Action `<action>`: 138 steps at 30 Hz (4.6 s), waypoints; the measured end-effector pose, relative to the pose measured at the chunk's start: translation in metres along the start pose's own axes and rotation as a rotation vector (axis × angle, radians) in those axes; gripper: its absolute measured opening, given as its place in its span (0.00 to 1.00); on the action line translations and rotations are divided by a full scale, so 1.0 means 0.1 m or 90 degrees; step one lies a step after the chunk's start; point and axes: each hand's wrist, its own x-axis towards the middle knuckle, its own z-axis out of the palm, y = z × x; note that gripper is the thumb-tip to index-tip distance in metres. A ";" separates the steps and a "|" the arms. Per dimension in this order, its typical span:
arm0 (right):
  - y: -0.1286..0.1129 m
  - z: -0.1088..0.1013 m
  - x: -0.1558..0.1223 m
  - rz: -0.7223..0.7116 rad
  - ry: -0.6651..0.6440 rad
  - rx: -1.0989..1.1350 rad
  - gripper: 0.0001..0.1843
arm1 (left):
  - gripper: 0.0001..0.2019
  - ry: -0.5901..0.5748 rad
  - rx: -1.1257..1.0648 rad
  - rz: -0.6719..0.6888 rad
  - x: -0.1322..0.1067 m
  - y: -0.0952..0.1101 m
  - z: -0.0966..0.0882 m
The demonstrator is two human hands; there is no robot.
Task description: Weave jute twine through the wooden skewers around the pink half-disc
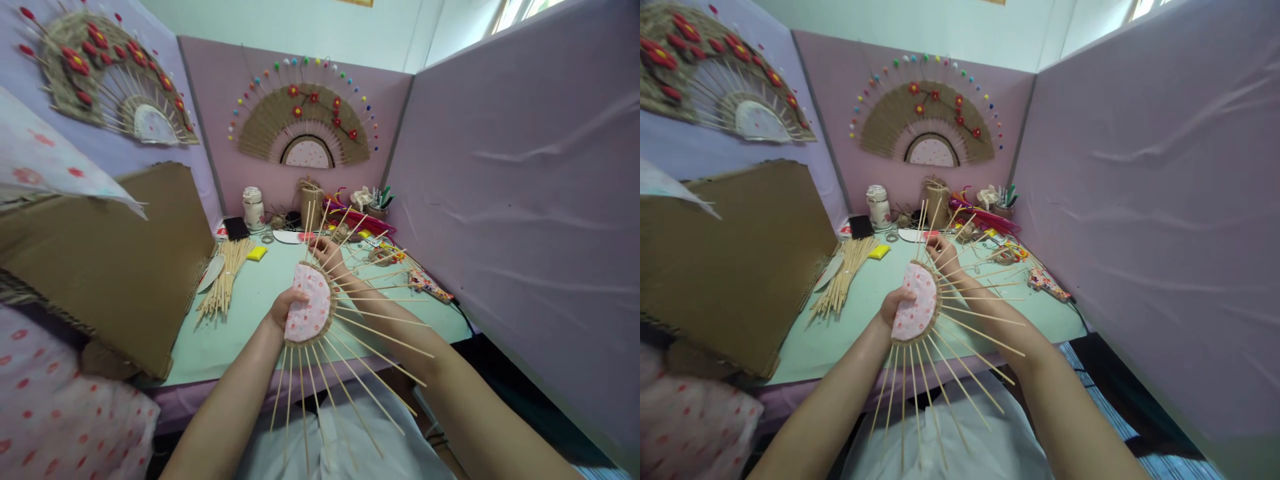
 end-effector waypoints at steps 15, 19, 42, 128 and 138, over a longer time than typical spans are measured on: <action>-0.03 -0.33 0.08 0.003 0.076 -0.009 0.06 | 0.31 0.010 -0.071 0.077 0.02 0.01 0.20; -0.04 -0.24 0.08 -0.001 0.054 0.003 0.05 | 0.31 -0.012 -0.061 0.057 0.02 0.00 0.17; -0.70 -1.22 0.12 -0.040 -0.063 -0.002 0.17 | 0.25 0.011 -0.035 0.057 0.01 -0.04 0.02; -0.11 -0.60 0.30 0.193 -0.036 0.076 0.19 | 0.13 0.156 0.050 0.125 0.12 -0.11 0.11; -0.55 -1.19 0.45 0.195 -0.156 0.195 0.20 | 0.11 0.174 0.057 0.102 0.13 -0.10 0.13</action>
